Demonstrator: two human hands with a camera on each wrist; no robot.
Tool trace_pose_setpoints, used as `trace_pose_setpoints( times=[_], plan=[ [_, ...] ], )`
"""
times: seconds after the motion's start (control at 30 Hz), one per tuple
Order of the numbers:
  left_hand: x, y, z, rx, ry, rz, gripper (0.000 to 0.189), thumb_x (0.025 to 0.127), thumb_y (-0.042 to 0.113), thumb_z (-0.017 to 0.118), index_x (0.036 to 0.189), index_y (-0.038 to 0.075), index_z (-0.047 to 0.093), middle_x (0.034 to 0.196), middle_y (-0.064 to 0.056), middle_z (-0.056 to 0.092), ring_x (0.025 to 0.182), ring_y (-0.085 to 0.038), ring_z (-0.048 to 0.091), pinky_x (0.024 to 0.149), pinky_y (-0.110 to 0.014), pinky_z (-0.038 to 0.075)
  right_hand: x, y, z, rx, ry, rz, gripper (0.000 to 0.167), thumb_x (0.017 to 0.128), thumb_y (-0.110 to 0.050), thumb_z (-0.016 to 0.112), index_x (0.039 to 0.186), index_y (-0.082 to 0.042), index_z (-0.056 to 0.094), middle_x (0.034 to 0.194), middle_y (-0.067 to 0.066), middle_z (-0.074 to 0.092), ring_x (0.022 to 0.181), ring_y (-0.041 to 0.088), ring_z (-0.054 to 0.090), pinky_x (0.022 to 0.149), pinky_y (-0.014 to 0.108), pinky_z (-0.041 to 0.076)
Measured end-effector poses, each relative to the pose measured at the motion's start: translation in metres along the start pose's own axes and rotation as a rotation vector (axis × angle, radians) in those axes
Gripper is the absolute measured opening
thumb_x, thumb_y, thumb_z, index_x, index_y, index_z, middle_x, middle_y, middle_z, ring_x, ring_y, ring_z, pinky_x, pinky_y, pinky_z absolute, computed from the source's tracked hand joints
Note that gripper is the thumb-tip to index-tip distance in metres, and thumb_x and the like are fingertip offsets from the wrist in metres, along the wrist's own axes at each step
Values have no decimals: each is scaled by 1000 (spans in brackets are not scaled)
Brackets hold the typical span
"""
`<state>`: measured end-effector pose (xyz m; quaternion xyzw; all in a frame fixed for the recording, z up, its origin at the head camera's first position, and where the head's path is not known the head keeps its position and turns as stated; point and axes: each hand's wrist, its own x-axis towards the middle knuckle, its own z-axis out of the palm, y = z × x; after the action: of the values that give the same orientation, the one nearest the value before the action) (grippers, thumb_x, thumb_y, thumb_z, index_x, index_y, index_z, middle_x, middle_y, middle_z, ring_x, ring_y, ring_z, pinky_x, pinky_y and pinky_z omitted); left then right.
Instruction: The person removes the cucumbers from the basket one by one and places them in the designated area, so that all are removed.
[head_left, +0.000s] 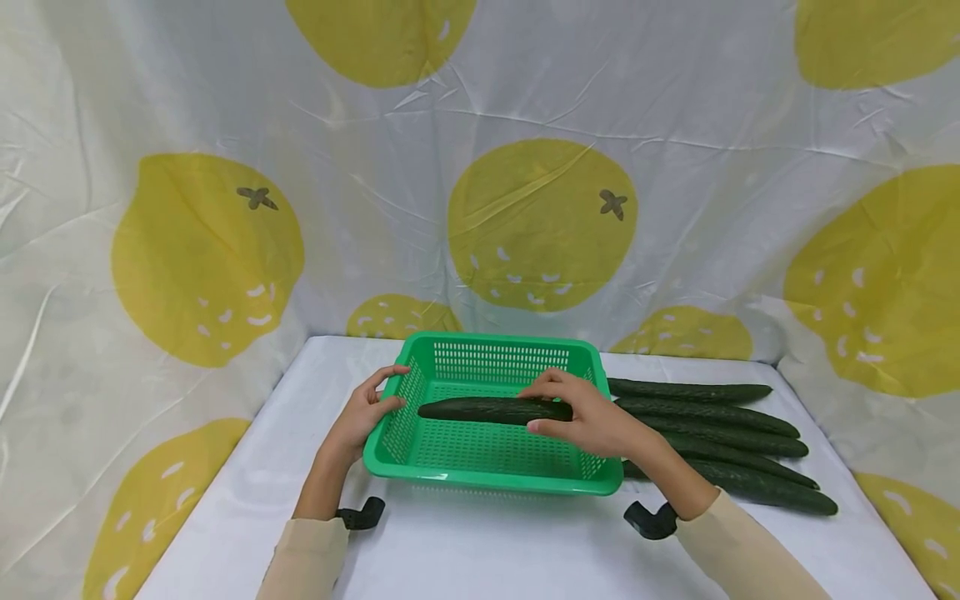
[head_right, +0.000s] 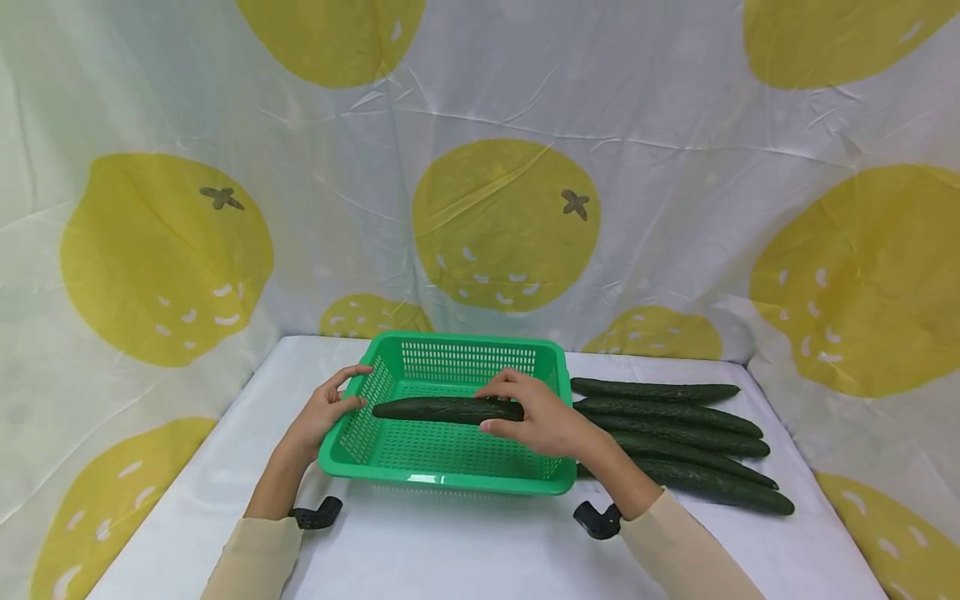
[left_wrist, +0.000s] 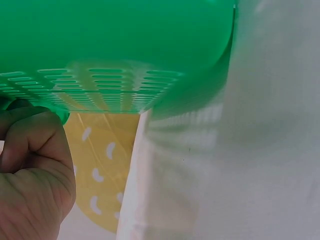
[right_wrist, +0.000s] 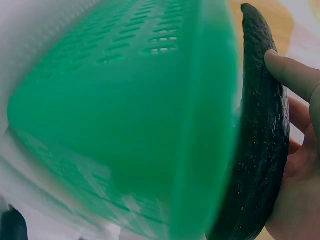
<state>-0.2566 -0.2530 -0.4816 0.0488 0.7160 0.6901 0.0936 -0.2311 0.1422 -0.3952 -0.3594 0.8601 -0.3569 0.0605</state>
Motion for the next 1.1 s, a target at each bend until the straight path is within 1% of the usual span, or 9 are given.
trace_pose_setpoints(
  times=[0.1,0.17,0.3,0.47,0.57,0.73,0.97,1.1],
  plan=[
    [0,0,1,2,10,2,55,100,6,60,152,16,44,99,-23,73,88,-33,76,75,-47,64,-8,-2,-10,-10,14,3,39,99,-45,67,135,-31,64,128,-9,55,115,13,51,80,31,51],
    [0,-1,0,2,13,2,55,100,6,60,151,16,44,100,-24,73,89,-33,76,75,-46,64,-14,-1,-16,-13,30,-1,38,98,-43,69,135,-31,64,127,-9,55,114,13,52,77,30,50],
    [0,-2,0,7,12,2,56,100,6,60,152,16,43,102,-25,73,88,-32,76,74,-45,64,-26,5,-25,-26,62,-3,38,98,-39,71,134,-32,64,125,-10,57,109,11,54,73,28,50],
    [0,-2,-2,10,2,11,57,100,7,59,154,14,40,104,-25,73,87,-32,76,73,-44,64,-42,14,-34,-36,94,30,37,97,-38,72,133,-33,64,125,-13,58,102,9,56,69,26,51],
    [0,-2,-2,7,-7,18,58,101,7,60,154,13,39,105,-25,73,88,-32,76,74,-44,64,-54,20,-39,-55,116,32,38,97,-36,73,133,-32,64,125,-13,58,101,8,57,71,26,51],
    [1,-1,-1,9,0,13,57,100,7,60,154,15,41,105,-25,73,87,-30,76,73,-44,64,-72,32,-46,-89,155,46,38,96,-32,74,133,-31,65,123,-12,60,101,6,58,75,27,51],
    [0,-1,0,4,-1,2,57,101,8,59,154,15,40,109,-26,72,88,-31,76,74,-44,64,-98,47,-56,-179,197,88,37,96,-32,74,131,-32,65,123,-14,61,100,4,59,76,26,51],
    [0,0,0,6,-1,-4,58,101,8,59,154,14,39,109,-26,72,87,-30,76,73,-44,64,-112,53,-60,-215,223,126,39,95,-33,76,132,-32,65,126,-16,62,106,2,60,79,26,52]
  ],
)
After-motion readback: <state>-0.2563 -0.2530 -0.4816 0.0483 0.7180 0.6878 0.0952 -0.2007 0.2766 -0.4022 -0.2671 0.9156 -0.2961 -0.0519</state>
